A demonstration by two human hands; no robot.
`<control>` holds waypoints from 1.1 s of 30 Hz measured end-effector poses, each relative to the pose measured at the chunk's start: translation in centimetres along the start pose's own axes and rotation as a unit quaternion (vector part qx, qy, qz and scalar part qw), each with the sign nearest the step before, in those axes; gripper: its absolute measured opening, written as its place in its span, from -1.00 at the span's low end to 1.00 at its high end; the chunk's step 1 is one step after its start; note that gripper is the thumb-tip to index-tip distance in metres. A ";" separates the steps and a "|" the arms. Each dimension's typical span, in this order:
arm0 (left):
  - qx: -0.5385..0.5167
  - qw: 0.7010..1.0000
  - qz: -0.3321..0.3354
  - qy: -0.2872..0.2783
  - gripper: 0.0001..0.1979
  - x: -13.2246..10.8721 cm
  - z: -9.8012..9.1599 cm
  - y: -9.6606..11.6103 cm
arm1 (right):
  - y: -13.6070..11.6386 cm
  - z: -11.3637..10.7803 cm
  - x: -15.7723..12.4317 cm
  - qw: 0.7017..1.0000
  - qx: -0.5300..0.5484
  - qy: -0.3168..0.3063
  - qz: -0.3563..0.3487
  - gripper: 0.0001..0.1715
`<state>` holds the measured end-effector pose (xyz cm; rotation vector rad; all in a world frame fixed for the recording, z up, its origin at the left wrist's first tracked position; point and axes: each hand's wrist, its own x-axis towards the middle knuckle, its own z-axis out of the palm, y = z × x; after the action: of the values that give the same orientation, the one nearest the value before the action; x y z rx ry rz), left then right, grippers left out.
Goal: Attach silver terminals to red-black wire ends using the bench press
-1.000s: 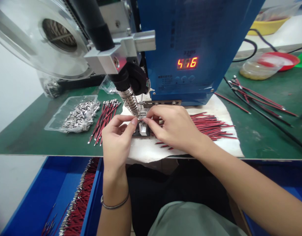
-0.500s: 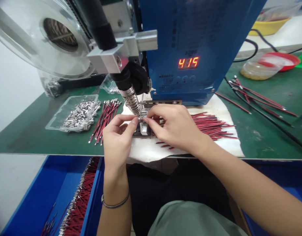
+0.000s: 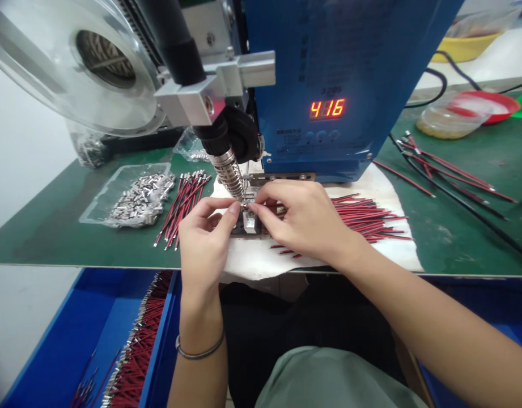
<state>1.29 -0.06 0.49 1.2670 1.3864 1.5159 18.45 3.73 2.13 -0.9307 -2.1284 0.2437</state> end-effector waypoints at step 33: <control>-0.016 1.000 0.004 -0.001 -0.90 0.1 0.0 -0.3 | -0.3 -0.1 0.1 0.999 0.016 -0.005 0.041 -0.84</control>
<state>1.19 0.06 0.20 1.2555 1.3521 1.5366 18.31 3.61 2.41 -1.0016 -2.0924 0.3237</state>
